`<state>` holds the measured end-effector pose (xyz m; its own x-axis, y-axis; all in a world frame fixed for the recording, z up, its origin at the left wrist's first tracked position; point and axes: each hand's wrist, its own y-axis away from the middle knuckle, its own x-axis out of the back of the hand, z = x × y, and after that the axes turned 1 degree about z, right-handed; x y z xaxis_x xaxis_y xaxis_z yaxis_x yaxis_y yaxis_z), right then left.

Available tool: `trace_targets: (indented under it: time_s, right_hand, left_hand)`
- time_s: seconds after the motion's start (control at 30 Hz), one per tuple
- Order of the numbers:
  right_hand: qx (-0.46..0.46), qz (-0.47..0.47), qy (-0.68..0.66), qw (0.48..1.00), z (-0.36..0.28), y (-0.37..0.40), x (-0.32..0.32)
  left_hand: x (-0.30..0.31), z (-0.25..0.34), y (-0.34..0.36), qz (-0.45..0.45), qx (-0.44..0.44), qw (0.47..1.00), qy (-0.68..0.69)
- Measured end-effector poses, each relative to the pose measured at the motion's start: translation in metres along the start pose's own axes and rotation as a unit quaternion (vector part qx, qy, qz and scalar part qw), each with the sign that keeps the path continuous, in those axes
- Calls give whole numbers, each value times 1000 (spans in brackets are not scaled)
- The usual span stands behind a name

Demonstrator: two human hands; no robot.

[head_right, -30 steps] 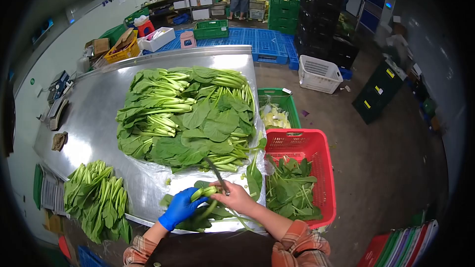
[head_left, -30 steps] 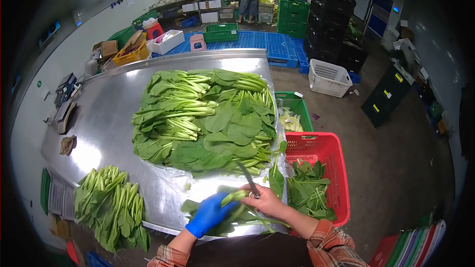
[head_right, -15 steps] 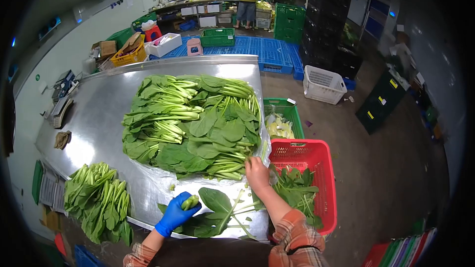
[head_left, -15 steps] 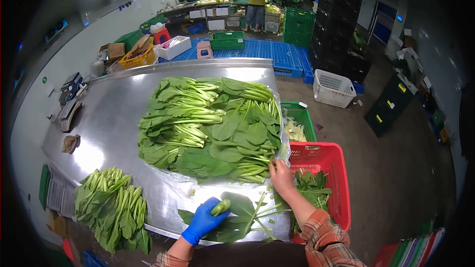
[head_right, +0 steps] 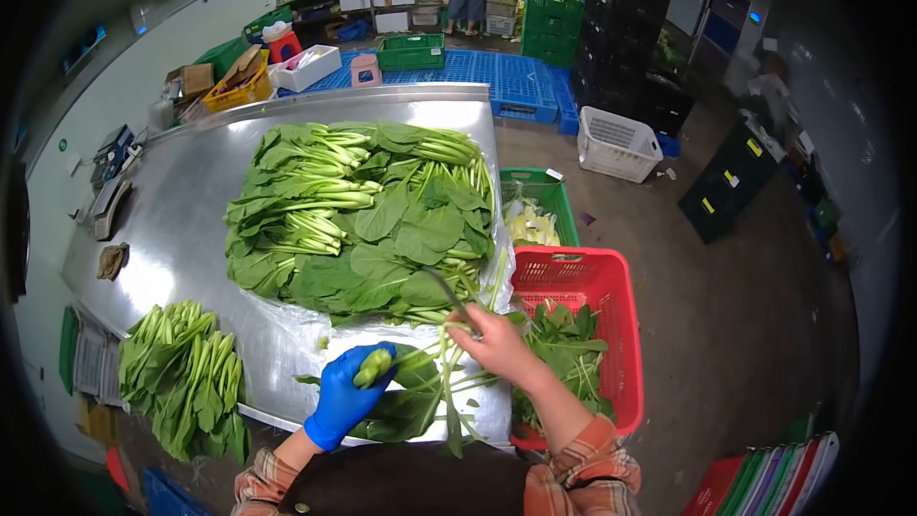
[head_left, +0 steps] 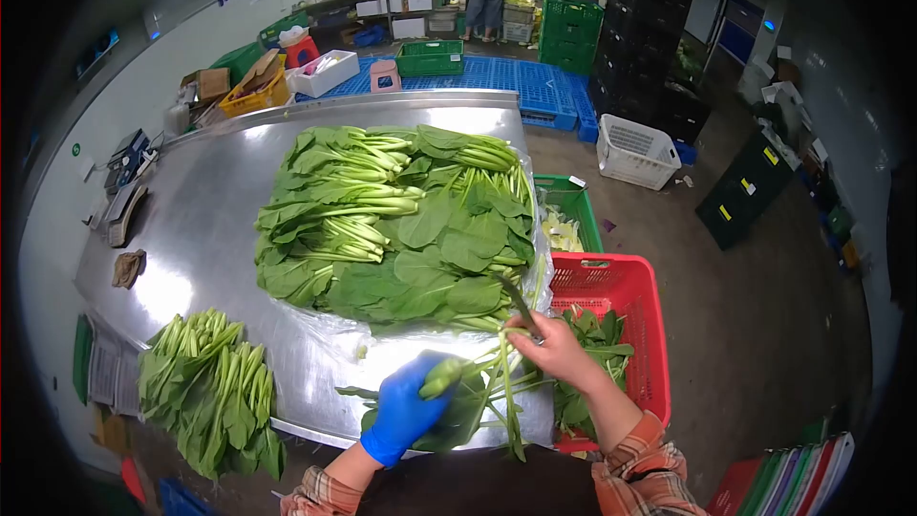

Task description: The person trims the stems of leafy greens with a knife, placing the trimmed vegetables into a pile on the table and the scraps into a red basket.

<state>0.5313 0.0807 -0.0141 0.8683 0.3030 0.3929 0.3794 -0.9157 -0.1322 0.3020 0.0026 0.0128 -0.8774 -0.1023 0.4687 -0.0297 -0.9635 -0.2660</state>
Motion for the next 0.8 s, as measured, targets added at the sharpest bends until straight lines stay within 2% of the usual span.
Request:
trace_targets:
  time_s: [0.03, 0.13, 0.17, 0.2, 0.27, 0.3, 0.33, 0.43, 0.6, 0.7, 0.73, 0.8]
  right_hand:
    - [5, -22, -19, 1000, -1, -1, -6]
    - [-16, -60, -42, 997, -11, 0, -28]
    - [-19, -67, -47, 996, -12, -2, -34]
    - [-71, -76, -103, 989, -12, -2, -39]
    - [-136, -18, -156, 978, -6, 3, -43]
    - [-166, 11, -182, 969, 0, 4, -43]
    - [-40, -13, -36, 998, 10, 5, -41]
    - [106, -32, 96, 989, 23, 16, -52]
    - [84, -35, 122, 988, 25, 17, -58]
    - [72, -52, 136, 987, 37, 22, -60]
    - [57, -73, 137, 986, 48, 23, -58]
    - [34, -80, 142, 986, 76, 24, -56]
  left_hand:
    - [0, -2, -2, 4, 3, 1000, -21]
    - [-4, -22, -4, -185, 190, 963, 37]
    - [-10, -34, -2, -171, 211, 959, 84]
    - [-18, -46, 4, -157, 232, 951, 131]
    - [-14, -44, 4, -130, 304, 923, 197]
    - [-10, -44, 3, -118, 310, 916, 223]
    - [-7, -45, 2, -108, 317, 909, 249]
    - [-7, -43, 2, -83, 335, 899, 270]
    - [-13, -35, 2, -45, 305, 902, 302]
    - [0, -53, 4, -48, 286, 922, 259]
    - [4, -70, 6, -14, 205, 954, 218]
    - [35, -56, 1, 37, 243, 938, 245]
